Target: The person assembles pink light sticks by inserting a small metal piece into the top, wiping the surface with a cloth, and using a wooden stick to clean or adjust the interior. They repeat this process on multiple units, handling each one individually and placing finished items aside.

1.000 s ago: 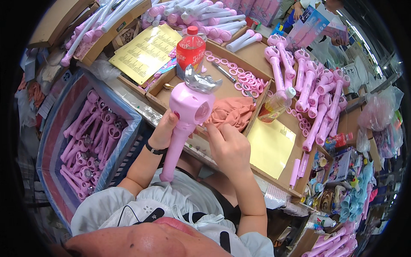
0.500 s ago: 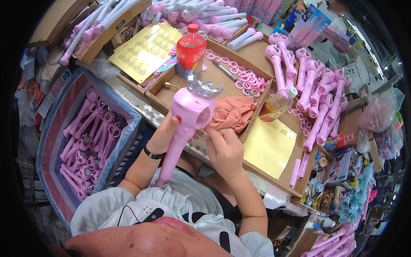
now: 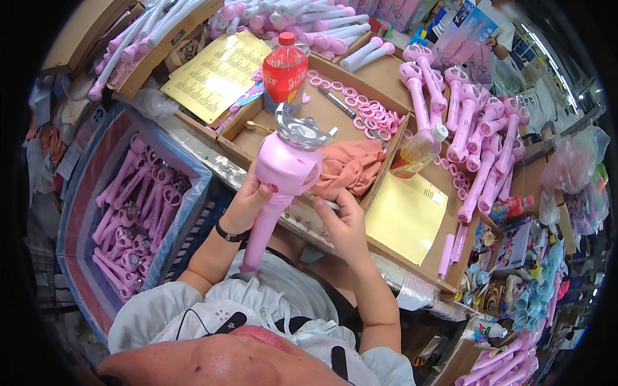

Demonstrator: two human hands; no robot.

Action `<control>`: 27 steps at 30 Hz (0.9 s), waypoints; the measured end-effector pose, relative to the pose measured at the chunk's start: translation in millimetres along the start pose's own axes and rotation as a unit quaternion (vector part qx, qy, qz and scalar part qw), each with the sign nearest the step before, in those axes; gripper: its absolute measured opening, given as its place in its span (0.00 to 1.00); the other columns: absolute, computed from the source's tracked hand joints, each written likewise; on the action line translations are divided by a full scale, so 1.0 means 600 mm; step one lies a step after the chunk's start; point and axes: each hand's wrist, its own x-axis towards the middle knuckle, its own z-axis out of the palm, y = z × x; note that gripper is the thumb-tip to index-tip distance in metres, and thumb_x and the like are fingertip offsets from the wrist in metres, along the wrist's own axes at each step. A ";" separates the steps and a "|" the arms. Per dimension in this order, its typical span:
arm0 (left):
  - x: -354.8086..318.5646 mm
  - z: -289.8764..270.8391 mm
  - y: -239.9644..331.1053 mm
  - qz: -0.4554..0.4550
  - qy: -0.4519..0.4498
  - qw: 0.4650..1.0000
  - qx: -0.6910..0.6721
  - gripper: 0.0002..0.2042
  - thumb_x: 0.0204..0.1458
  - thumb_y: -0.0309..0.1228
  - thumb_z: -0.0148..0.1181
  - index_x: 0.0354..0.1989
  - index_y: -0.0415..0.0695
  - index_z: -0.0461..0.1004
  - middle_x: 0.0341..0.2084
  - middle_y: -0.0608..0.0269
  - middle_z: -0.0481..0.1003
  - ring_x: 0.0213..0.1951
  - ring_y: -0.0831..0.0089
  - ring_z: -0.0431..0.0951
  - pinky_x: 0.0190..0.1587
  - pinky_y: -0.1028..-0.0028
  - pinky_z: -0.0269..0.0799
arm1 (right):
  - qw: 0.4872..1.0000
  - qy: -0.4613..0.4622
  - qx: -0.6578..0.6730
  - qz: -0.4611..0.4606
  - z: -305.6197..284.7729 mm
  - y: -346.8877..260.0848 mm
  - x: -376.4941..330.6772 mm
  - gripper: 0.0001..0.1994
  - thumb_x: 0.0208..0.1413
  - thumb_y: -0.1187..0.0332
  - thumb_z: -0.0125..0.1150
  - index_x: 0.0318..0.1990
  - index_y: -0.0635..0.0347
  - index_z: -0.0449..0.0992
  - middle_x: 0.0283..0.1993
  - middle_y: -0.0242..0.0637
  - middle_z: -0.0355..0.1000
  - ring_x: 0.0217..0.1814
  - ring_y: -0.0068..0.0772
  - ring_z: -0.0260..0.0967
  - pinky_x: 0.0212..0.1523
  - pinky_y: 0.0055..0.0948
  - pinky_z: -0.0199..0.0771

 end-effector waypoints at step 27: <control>-0.003 -0.012 0.001 -0.033 -0.049 0.997 -0.055 0.42 0.52 0.47 0.58 0.68 0.47 0.38 0.52 0.58 0.62 0.45 0.73 0.71 0.43 0.72 0.73 | 0.966 0.054 -0.167 -0.189 0.016 0.003 -0.020 0.04 0.52 0.77 0.59 0.35 0.66 0.73 0.28 0.36 0.69 0.25 0.21 0.67 0.24 0.18 0.66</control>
